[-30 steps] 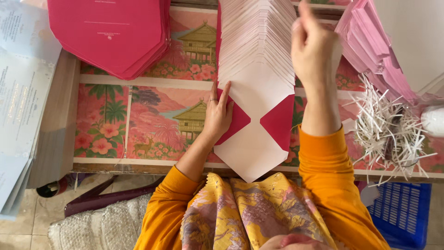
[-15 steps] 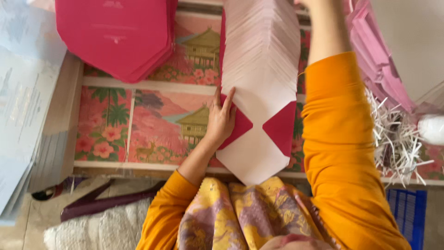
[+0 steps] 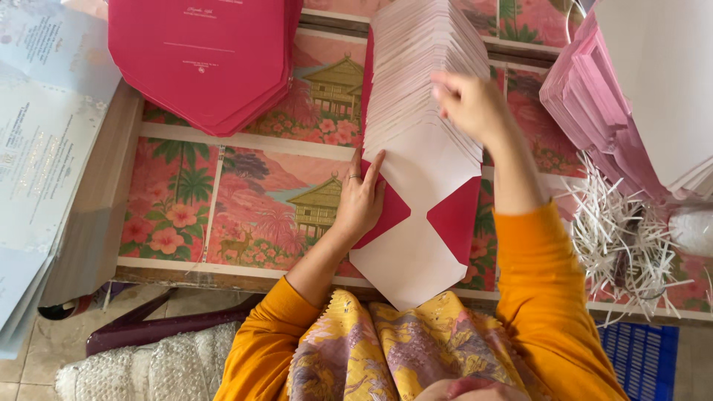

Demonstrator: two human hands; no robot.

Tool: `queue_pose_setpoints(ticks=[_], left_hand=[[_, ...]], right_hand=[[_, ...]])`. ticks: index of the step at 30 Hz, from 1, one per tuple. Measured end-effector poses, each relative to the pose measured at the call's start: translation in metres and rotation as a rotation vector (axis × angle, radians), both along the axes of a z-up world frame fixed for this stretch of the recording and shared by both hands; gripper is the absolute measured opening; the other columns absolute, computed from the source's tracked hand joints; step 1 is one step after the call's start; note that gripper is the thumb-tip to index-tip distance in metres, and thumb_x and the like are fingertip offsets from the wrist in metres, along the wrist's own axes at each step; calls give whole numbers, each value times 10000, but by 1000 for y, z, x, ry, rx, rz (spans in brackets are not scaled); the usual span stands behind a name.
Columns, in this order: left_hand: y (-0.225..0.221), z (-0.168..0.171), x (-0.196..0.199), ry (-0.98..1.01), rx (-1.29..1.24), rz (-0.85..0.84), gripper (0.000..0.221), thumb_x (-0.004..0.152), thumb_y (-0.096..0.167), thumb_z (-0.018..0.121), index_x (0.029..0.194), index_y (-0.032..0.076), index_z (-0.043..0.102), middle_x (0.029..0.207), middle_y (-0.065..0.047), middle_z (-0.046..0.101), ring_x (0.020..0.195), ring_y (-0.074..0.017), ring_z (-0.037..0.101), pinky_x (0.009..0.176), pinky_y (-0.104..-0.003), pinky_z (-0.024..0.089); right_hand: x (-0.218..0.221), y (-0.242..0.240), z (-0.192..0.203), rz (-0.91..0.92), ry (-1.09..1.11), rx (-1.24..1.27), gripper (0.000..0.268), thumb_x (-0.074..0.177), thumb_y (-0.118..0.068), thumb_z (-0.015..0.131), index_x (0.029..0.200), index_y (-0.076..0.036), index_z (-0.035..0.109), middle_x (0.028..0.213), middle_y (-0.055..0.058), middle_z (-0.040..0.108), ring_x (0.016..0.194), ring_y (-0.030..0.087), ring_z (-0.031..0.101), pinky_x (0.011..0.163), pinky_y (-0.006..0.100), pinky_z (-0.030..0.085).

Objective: The person prepares wedding invitation envelopes by hand, using a pink plastic tool to press down the flaps and then sliding invitation cards into a stack of envelopes one at a time.

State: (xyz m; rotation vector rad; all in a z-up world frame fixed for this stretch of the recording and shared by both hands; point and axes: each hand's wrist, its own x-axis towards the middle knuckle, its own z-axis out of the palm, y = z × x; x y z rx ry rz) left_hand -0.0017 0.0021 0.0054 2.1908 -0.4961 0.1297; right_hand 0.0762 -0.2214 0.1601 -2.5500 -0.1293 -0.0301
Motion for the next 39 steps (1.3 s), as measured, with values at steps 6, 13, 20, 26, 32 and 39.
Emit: queue_pose_setpoints(ticks=[6,13,20,26,32,39], left_hand=[[-1,-1,-2,6,38,5,588,918,164,550,1464,225,339,1459,-278,254,1259,-482,428,1001,-545,396],[-1,2,-2,6,29,7,584,914,148,550,1457,225,351,1456,-275,255,1266,-484,419,1004,-558,397],[0,3,-3,-18,42,7,585,910,155,558,1455,220,356,1453,-275,263,1264,-475,426,998,-548,405],[-1,6,-3,-25,45,17,589,896,126,571,1444,211,374,1441,-288,279,1227,-489,462,982,-554,421],[-1,1,-3,-35,56,17,591,902,134,568,1451,223,368,1443,-283,280,1246,-488,445,989,-544,413],[-2,0,-2,-25,69,20,579,911,150,562,1450,232,367,1446,-276,278,1258,-476,438,1005,-539,404]], right_hand=[[-75,-17,-51,-76,-288,5,229,949,-182,628,1157,-126,704,876,112,689,779,265,667,623,373,536],[-102,-27,-102,-235,-463,-121,206,920,-138,646,1112,-106,713,974,61,613,906,257,617,769,362,520],[-103,-24,-110,-249,-544,-127,168,887,-118,662,1043,-128,724,962,45,622,897,266,609,796,378,497],[-105,-19,-109,-233,-603,-87,209,878,-83,655,1076,-117,713,991,50,605,927,266,596,829,389,473],[-105,-19,-114,-241,-601,-85,238,867,-74,656,1098,-111,701,1008,55,580,922,273,587,827,401,460],[-104,-26,-111,-245,-583,-85,231,876,-75,659,1099,-116,699,1022,55,576,937,264,577,837,389,457]])
